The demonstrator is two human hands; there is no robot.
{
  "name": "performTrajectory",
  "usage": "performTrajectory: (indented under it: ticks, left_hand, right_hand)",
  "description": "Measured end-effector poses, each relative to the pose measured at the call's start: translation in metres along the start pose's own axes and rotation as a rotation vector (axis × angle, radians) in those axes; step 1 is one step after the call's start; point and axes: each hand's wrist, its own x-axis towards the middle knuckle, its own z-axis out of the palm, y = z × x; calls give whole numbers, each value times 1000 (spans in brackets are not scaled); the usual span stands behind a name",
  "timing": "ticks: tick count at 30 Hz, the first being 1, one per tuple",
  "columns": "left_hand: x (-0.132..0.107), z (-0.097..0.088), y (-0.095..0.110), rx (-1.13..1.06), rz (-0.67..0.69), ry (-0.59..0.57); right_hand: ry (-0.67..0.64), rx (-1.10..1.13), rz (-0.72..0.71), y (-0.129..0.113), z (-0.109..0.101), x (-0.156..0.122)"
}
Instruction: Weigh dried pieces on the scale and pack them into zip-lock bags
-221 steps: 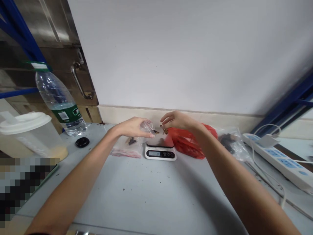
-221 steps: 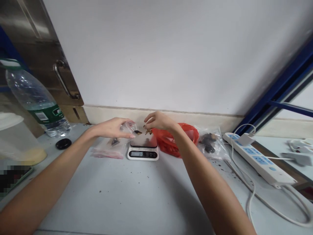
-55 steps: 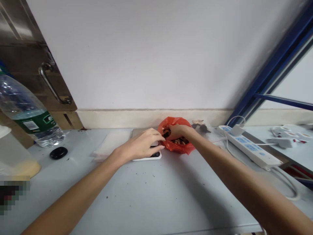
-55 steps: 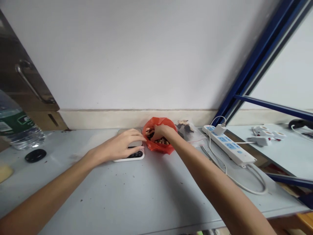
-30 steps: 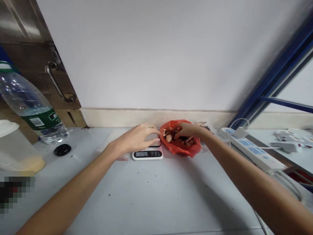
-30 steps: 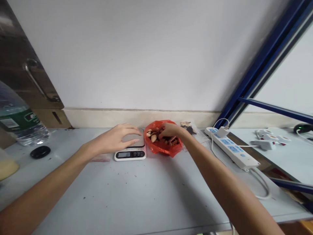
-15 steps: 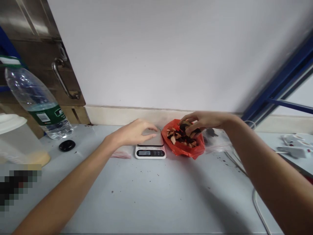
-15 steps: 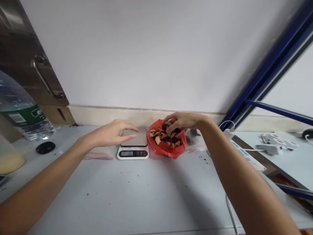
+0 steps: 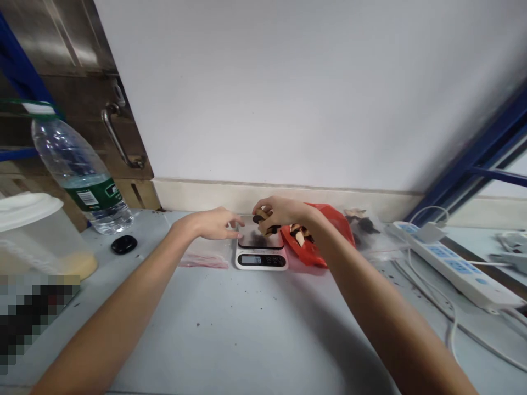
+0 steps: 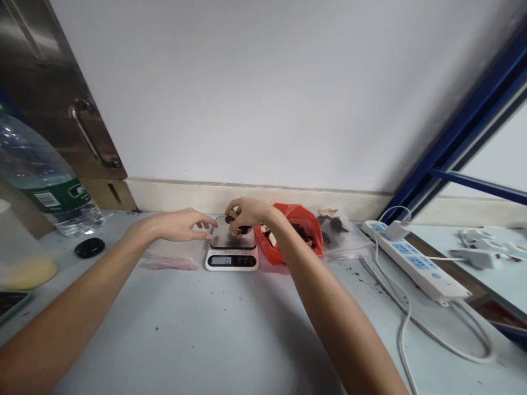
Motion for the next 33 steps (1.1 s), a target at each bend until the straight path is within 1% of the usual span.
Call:
performTrajectory:
  ticks: [2,5,11,14,17,21,24,28,29,30,33]
  left_hand:
    - [1,1,-1,10,-33,-18]
    - [1,2,-1,24,-45,-21]
    - [1,3,4,13,-29,-21]
    - [1,2,5,-7,-28,-30]
    - [2,2,4,-8,-27,-27]
    - [2,2,6,16,-33,24]
    - [2,2,16,1,39,79]
    - [4,7,31,-64,286,37]
    - [5,9,34,-62,329,27]
    - [7,12,36,-48,350,24]
    - [10,20,40,14,334,36]
  right_hand:
    - [-21,-5,11,2,7,6]
    - [-10,-3,27,7,12,8]
    - [16,153,22,17,15,2]
    - [69,150,6,23,14,3]
    - [161,140,-15,27,11,2]
    - [221,146,-16,29,5,-1]
    - [214,140,-60,32,2,-2]
    - [175,102,-96,37,-5,-5]
    - [171,92,-100,38,-8,-8]
    - [163,87,-105,40,-11,-11]
    - [111,113,-139,46,-22,-23]
